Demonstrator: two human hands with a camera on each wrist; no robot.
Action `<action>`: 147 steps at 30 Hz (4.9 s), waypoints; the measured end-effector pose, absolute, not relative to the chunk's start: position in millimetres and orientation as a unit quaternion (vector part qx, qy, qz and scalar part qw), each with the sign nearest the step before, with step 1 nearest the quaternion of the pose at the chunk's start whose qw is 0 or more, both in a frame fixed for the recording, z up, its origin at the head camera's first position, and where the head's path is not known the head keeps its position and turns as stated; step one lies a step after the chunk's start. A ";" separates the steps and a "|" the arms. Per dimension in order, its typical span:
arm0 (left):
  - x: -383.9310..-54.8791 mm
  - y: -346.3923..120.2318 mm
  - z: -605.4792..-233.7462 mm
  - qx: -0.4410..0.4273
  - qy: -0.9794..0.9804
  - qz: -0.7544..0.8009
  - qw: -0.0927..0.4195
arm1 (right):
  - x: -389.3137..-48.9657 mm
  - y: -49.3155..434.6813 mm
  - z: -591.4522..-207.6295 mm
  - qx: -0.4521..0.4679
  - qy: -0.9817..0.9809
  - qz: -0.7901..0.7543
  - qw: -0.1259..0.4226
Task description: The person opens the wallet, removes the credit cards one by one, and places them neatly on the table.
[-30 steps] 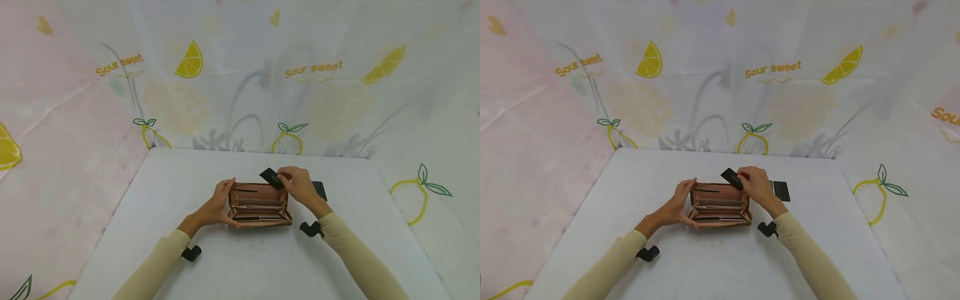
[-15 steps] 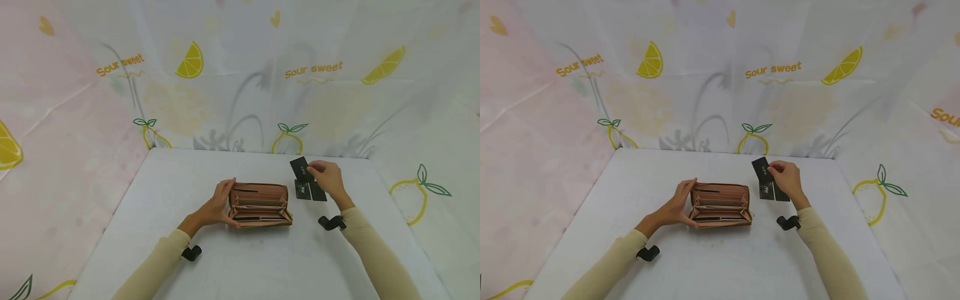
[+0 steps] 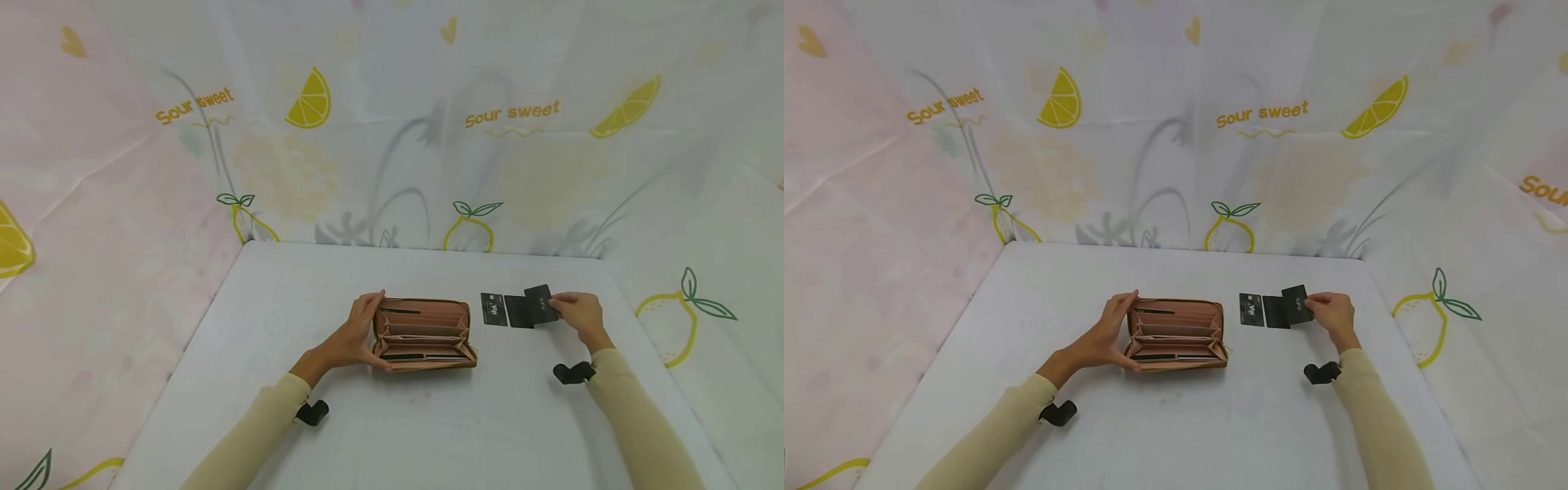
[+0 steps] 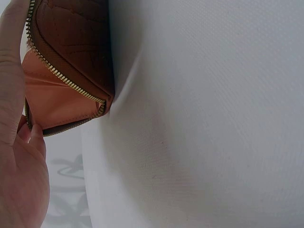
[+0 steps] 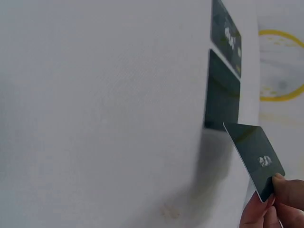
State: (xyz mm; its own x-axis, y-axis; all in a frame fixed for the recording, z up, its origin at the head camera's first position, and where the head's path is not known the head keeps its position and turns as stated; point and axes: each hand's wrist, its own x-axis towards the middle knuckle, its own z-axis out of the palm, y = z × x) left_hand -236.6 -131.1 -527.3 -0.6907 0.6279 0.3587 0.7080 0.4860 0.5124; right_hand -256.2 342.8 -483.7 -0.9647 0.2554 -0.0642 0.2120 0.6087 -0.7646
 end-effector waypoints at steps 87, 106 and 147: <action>-233.1 -131.7 -528.8 -0.389 -0.864 -0.312 0.062 | -251.4 114.3 -451.1 0.339 -0.924 0.176 -0.018; -232.6 -130.2 -527.2 -0.401 -0.860 -0.307 0.071 | -273.7 103.1 -433.0 0.397 -0.905 0.133 -0.077; -233.9 -127.5 -527.3 -0.426 -0.847 -0.304 0.093 | -281.3 107.9 -437.3 0.405 -0.907 0.112 0.010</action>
